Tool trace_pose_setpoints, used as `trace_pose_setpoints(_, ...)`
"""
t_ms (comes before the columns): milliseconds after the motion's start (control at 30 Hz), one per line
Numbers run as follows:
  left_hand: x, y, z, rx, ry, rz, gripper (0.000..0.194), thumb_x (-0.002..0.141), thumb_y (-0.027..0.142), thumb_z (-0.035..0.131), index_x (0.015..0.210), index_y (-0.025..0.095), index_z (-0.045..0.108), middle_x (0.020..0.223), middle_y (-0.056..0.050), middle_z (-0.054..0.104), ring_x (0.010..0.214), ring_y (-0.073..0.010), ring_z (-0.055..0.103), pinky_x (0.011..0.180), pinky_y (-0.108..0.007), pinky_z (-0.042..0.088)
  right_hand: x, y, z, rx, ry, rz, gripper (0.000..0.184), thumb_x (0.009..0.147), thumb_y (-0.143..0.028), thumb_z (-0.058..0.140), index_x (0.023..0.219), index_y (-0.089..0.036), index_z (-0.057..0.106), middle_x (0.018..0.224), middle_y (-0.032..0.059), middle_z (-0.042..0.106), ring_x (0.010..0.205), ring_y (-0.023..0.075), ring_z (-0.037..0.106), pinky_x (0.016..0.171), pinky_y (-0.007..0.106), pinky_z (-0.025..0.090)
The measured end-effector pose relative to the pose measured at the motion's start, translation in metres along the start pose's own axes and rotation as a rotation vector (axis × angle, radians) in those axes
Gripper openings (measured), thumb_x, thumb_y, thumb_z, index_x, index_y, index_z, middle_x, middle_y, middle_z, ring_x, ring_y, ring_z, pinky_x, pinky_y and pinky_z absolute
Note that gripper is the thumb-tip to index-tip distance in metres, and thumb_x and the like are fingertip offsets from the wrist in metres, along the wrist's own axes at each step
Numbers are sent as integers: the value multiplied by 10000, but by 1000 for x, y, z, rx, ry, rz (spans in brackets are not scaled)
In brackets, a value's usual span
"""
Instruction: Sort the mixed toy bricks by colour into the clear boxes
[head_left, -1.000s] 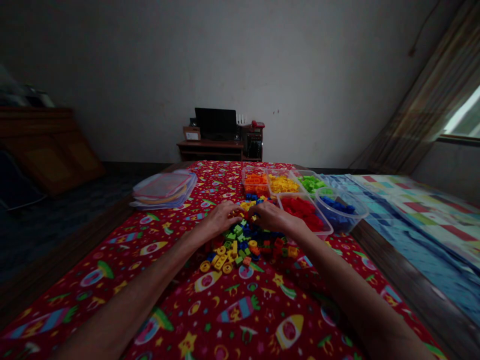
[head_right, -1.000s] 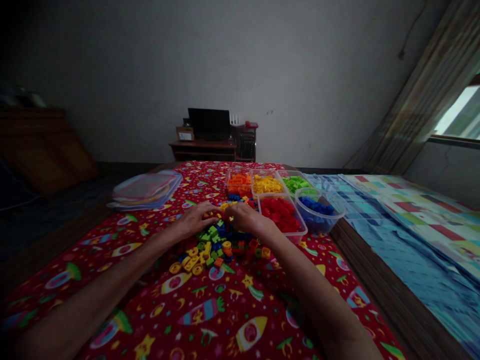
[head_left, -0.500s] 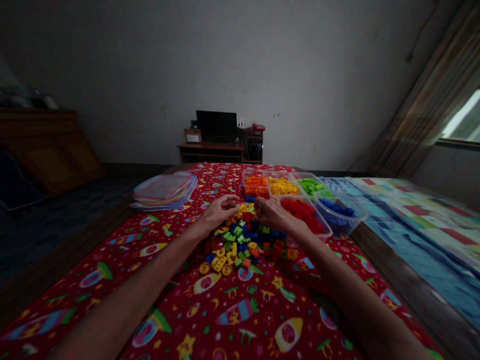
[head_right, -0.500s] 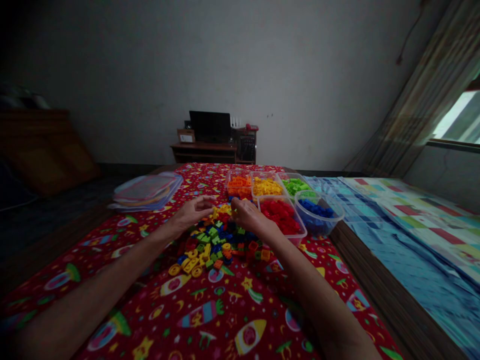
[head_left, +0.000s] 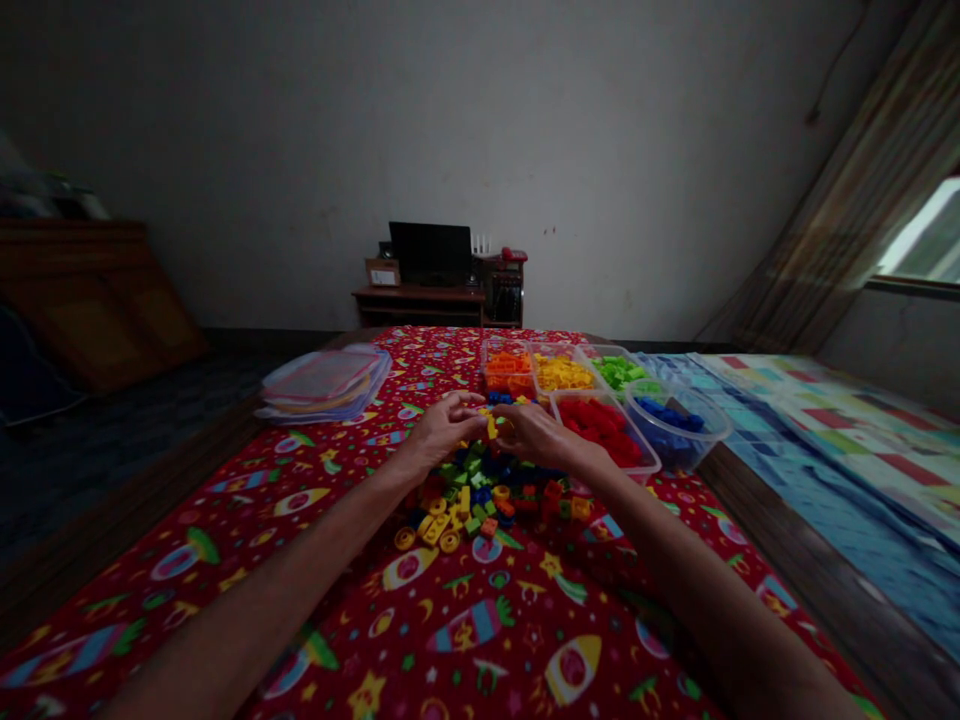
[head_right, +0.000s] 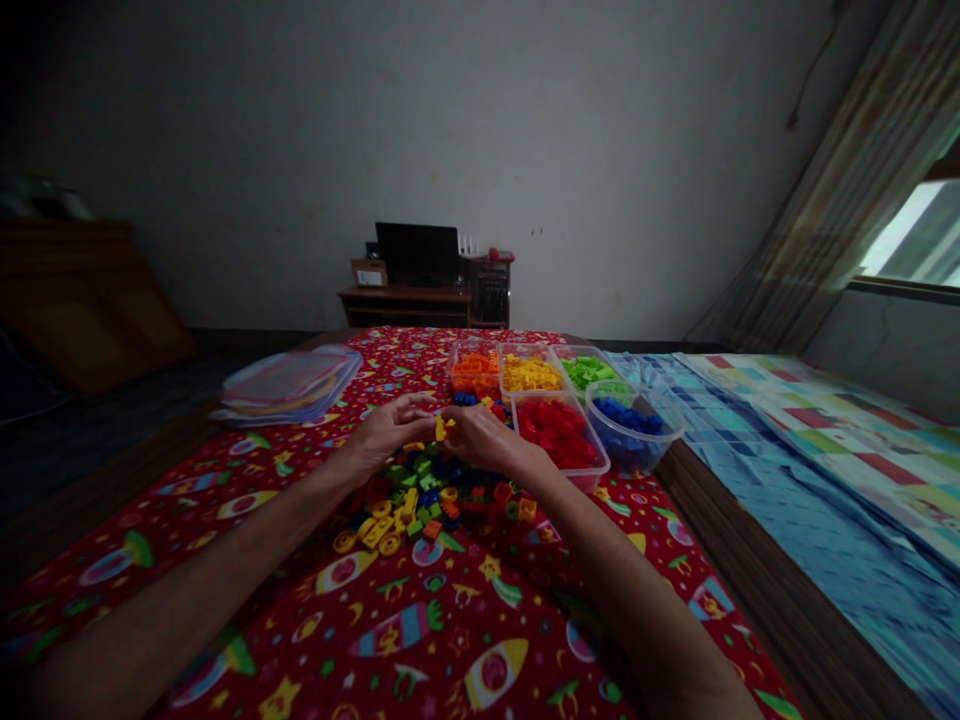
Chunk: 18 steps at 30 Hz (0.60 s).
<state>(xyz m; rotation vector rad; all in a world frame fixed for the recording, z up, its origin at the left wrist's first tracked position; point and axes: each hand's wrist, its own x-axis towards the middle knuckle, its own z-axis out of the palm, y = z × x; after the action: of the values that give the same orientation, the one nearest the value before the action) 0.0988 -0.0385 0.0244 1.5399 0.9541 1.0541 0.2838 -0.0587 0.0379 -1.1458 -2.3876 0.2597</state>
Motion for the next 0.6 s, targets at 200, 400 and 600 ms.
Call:
trace_pose_setpoints(200,3,-7,4,4,-20,5,503,632,442,731,1010,163,549,727,11,673,668,-170,678,690,-319,549,-3,-5,-3,22,-6,-45,361,843,-174,574,1199,-129,535,883,76,655,727,124,551,633,217,356)
trace_pose_setpoints(400,7,-4,-4,62,1,20,464,681,474,681,995,157,554,709,1,669,624,-162,669,628,-301,549,-5,-9,-16,-9,-11,-24,330,854,-210,582,1177,-144,578,737,27,646,648,107,545,613,207,368)
trace_pose_setpoints(600,12,1,-37,172,156,94,351,748,418,577,956,135,586,725,-31,675,629,-154,650,620,-297,540,13,33,-59,-227,112,250,306,825,-228,618,1115,-132,630,876,84,682,751,143,606,678,234,440)
